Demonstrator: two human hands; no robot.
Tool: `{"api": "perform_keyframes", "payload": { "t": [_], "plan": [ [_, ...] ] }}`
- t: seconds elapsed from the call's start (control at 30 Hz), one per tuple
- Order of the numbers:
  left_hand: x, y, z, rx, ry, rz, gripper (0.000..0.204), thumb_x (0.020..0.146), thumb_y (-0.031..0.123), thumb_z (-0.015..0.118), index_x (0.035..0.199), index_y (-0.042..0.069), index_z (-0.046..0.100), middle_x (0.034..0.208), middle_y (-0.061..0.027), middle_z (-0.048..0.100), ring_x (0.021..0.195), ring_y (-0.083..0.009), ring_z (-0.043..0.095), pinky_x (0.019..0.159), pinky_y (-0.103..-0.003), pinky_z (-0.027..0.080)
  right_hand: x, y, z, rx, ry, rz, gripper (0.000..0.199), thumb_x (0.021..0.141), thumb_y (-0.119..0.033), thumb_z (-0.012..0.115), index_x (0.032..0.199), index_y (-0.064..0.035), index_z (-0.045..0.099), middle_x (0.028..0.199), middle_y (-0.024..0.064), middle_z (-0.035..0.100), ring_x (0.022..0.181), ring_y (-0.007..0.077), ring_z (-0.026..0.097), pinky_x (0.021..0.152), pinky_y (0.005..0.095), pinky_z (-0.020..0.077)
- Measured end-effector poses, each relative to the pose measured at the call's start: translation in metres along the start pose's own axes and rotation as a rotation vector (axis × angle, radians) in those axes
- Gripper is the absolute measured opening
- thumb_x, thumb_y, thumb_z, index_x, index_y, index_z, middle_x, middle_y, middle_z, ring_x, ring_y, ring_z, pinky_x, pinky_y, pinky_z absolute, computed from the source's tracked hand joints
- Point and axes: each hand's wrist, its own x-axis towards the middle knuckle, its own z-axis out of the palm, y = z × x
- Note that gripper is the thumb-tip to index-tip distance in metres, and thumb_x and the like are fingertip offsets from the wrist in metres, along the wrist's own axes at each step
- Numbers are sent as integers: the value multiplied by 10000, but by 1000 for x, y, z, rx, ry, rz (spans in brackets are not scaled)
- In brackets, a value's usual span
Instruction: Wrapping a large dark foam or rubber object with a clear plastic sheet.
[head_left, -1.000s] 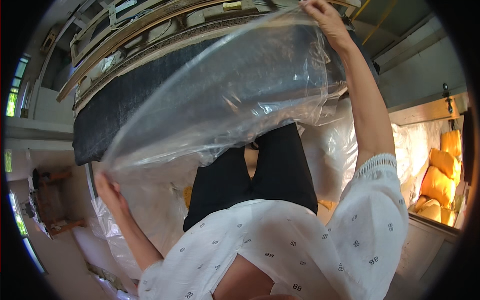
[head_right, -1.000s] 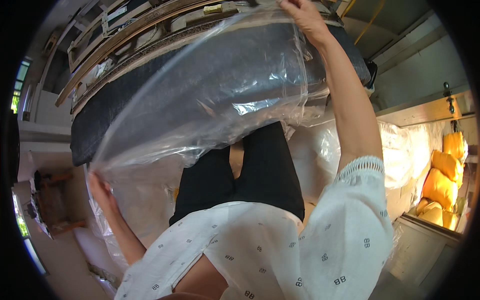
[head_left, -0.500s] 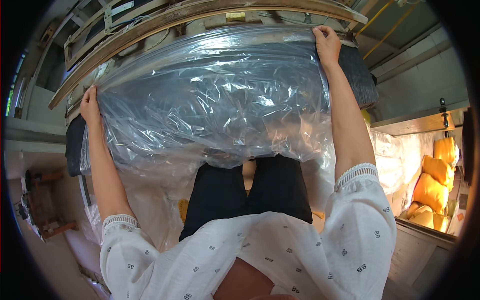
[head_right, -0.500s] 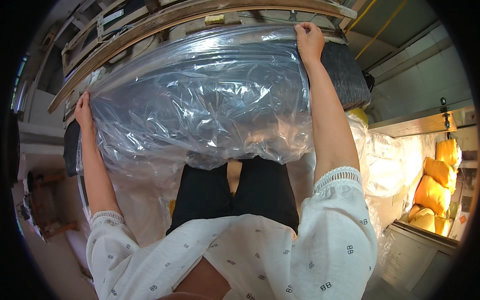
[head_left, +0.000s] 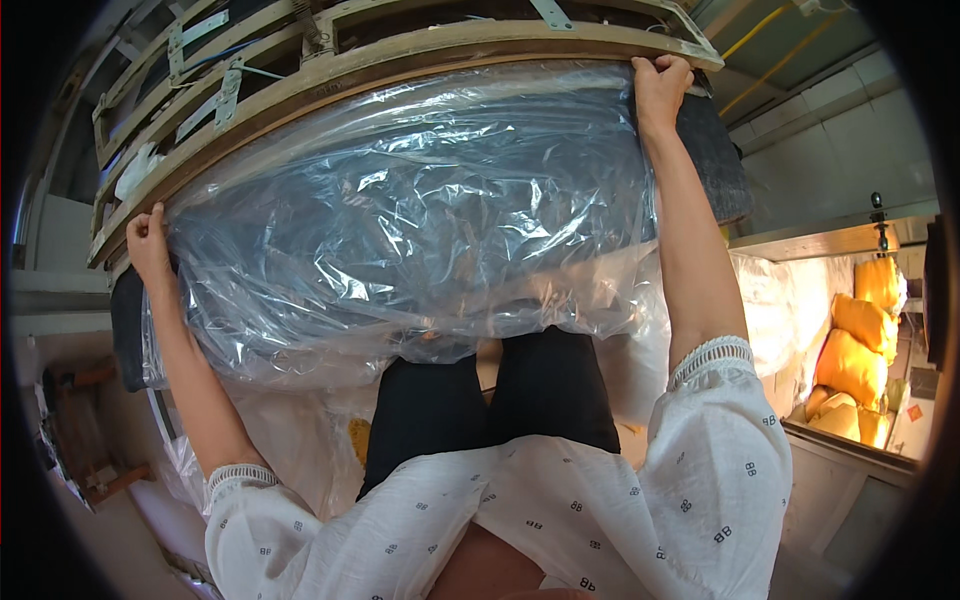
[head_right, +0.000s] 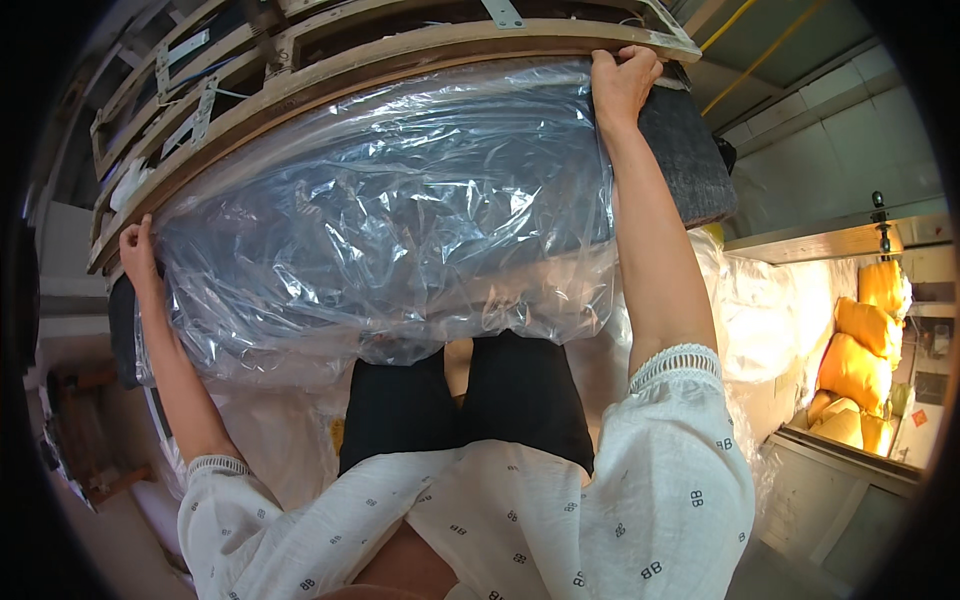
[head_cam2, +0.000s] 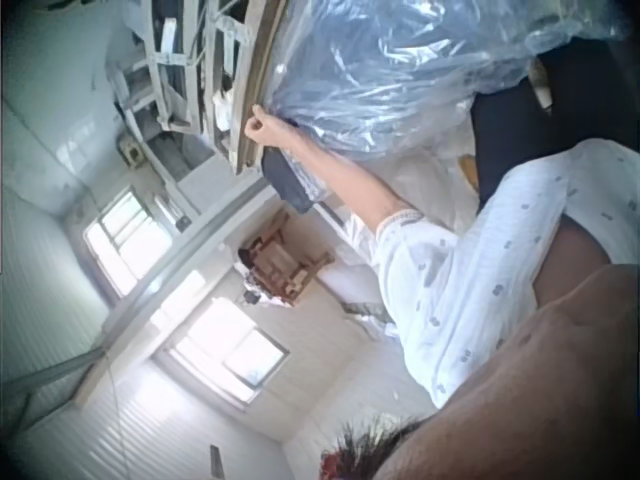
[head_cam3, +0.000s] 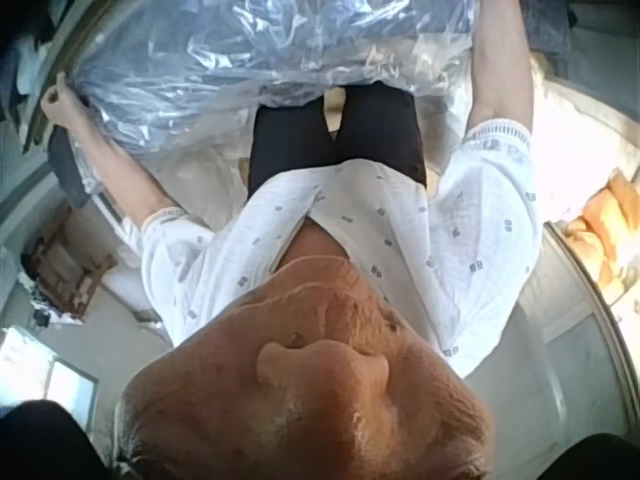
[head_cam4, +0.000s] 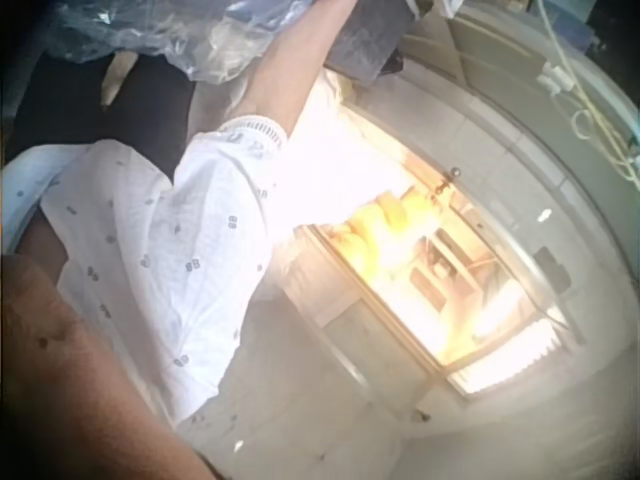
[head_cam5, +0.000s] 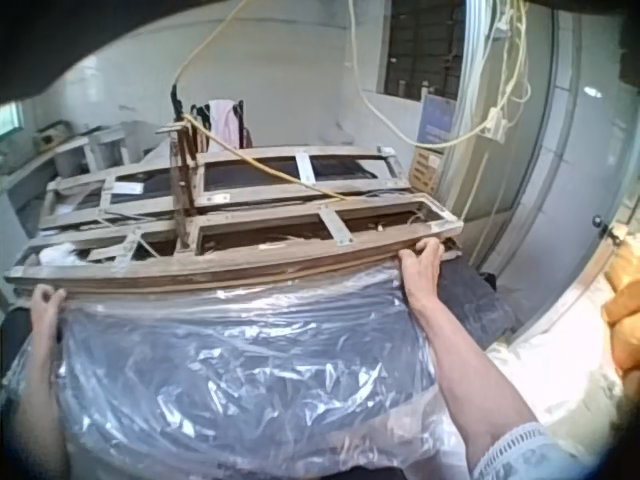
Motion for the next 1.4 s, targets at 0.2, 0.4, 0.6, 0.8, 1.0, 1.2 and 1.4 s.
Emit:
{"api": "perform_keyframes", "payload": {
  "t": [0.2,0.4,0.6,0.8,1.0,1.2,1.4],
  "plan": [
    [2,3,-7,-3,-18,-26,302,847,330,631,847,37,557,771,-8,515,658,-79,463,613,-215,402,13,12,0,41,33,26,394,824,-356,536,935,17,475,1068,223,436,1005,356,439,902,403,349],
    [-10,6,-27,250,25,364,315,876,308,583,953,5,623,882,-66,619,802,-141,543,769,-264,423,-19,-16,-26,-331,-279,-113,490,757,-513,580,863,-46,683,995,173,586,997,349,500,857,448,377],
    [-37,-1,-78,153,-110,47,324,868,284,599,988,-14,631,890,-28,612,795,-98,505,744,-236,418,-51,-33,-70,275,-533,-179,188,773,-239,676,800,-60,624,846,36,623,805,146,547,770,264,418],
    [-153,148,1,591,32,778,314,854,176,568,1137,42,561,1128,-156,546,1054,-313,500,909,-376,386,-65,-37,-108,700,-612,61,144,871,-145,584,923,-25,525,849,57,640,807,92,562,757,226,441],
    [-346,245,95,152,-745,1258,527,667,304,731,1132,126,561,1103,-35,558,1033,-223,522,890,-415,368,-72,-49,-136,817,-623,52,137,876,-127,573,947,-35,500,841,49,623,777,85,564,720,209,453],
    [-327,226,104,-312,-1226,794,147,721,70,668,856,58,612,853,-39,552,787,-196,547,695,-316,433,-76,-60,-161,785,-660,48,143,877,-145,584,950,-57,498,732,-24,520,651,30,464,602,172,387],
    [-206,200,-38,-1051,-435,-156,173,906,111,496,1068,63,533,996,-61,559,884,-117,549,771,-249,468,-85,-93,-204,722,-919,-58,146,869,-196,609,922,-73,548,734,-70,476,666,7,412,591,161,353]
  ]
}}
